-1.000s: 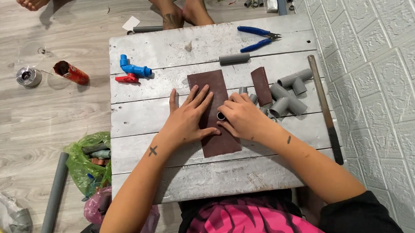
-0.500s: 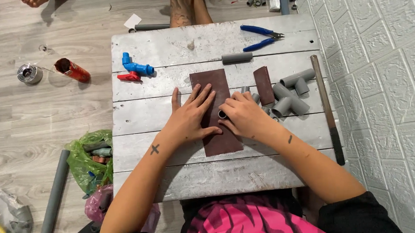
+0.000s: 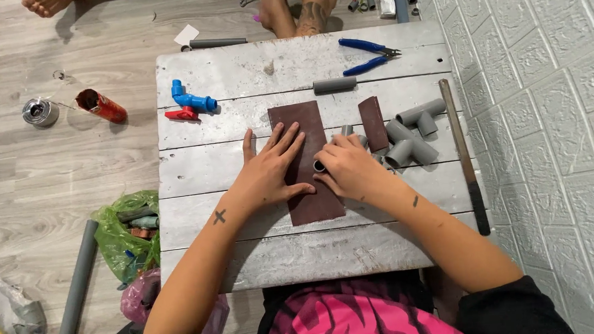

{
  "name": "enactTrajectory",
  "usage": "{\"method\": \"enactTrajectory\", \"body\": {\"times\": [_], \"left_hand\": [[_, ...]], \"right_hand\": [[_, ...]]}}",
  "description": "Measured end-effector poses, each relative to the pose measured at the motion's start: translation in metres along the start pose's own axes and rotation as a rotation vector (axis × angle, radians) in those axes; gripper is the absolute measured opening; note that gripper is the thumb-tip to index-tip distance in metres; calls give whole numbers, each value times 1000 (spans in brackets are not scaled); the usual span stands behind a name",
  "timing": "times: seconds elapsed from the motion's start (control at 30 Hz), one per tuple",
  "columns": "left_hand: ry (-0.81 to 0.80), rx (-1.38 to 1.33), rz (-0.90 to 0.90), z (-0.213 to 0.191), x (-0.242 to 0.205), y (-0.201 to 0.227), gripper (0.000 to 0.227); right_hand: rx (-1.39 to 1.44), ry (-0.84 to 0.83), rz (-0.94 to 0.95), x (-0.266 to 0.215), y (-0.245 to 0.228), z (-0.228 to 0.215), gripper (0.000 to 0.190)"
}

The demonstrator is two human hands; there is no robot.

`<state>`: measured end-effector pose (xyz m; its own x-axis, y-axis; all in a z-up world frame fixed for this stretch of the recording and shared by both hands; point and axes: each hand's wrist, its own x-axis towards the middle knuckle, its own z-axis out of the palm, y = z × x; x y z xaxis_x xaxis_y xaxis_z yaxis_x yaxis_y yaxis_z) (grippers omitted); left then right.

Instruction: Sanding and deburring the ends of PVC pipe segments and fittings to prepare them for assembly.

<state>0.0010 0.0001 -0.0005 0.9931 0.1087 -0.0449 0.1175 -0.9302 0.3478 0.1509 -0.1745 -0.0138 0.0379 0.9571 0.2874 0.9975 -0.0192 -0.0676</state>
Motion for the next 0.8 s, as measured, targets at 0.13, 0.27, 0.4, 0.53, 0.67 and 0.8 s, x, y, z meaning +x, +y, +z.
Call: {"method": "enactTrajectory", "body": {"times": [0.13, 0.27, 0.4, 0.53, 0.67, 0.8], "left_hand": [[-10, -13, -11, 1, 0, 0, 103], [3, -14, -12, 1, 0, -1, 104], [4, -12, -13, 2, 1, -1, 104], [-1, -38, -22, -4, 0, 4, 103], [-2, -54, -16, -2, 0, 2, 103], [8, -31, -16, -1, 1, 1, 105]], "right_hand": [[-11, 35, -29, 8, 0, 10, 28], [-79, 47, 8, 6, 1, -2, 27], [-7, 52, -25, 6, -1, 8, 27], [-2, 39, 10, 9, 11, 2, 28], [49, -24, -1, 2, 0, 4, 30], [-5, 14, -7, 12, 8, 10, 30]]}}
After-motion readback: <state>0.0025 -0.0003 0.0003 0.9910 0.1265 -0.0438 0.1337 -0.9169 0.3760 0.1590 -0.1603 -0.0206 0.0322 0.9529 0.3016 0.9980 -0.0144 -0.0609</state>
